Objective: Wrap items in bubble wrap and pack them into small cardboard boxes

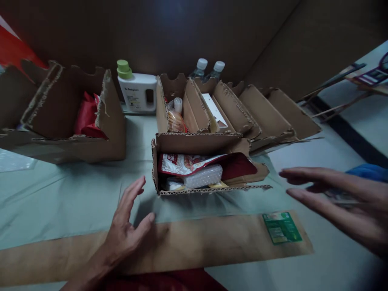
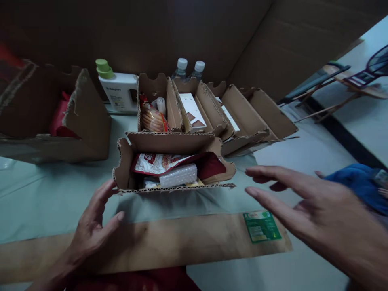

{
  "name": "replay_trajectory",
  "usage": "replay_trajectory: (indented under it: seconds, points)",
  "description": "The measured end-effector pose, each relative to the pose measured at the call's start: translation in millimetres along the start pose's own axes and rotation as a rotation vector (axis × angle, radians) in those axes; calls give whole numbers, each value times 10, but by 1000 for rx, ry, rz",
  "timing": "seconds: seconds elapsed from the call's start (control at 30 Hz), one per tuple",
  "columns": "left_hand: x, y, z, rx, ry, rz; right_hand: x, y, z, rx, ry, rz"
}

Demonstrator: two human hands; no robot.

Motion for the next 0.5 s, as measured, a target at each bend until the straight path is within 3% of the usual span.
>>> replay_trajectory:
  seconds: [0.1, 0.2, 0.27, 0.37, 0.5]
  points:
    - [34, 165, 196, 34, -87, -38, -5, -66, 460, 188, 192, -25]
    - [59, 354, 425, 96, -185, -84, 106, -108, 951, 191, 393, 19]
    - [46, 385, 490, 121, -246, -99, 198, -197, 1150, 126, 473, 78]
    - [60, 180, 333, 103, -280, -172, 433, -418, 1211, -4, 520, 118]
    - [138, -186, -245, -15, -250, -333, 1021, -517, 1175, -1, 601, -15]
Point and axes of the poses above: each hand's wrist, its own y-axis towards the middle knuckle, its own z-axis out of the palm, x = y × z, the point moved 6 cm from there along y, towards the middle knuckle, and after that the axes turned 1 degree about z, right-handed, at the moved point
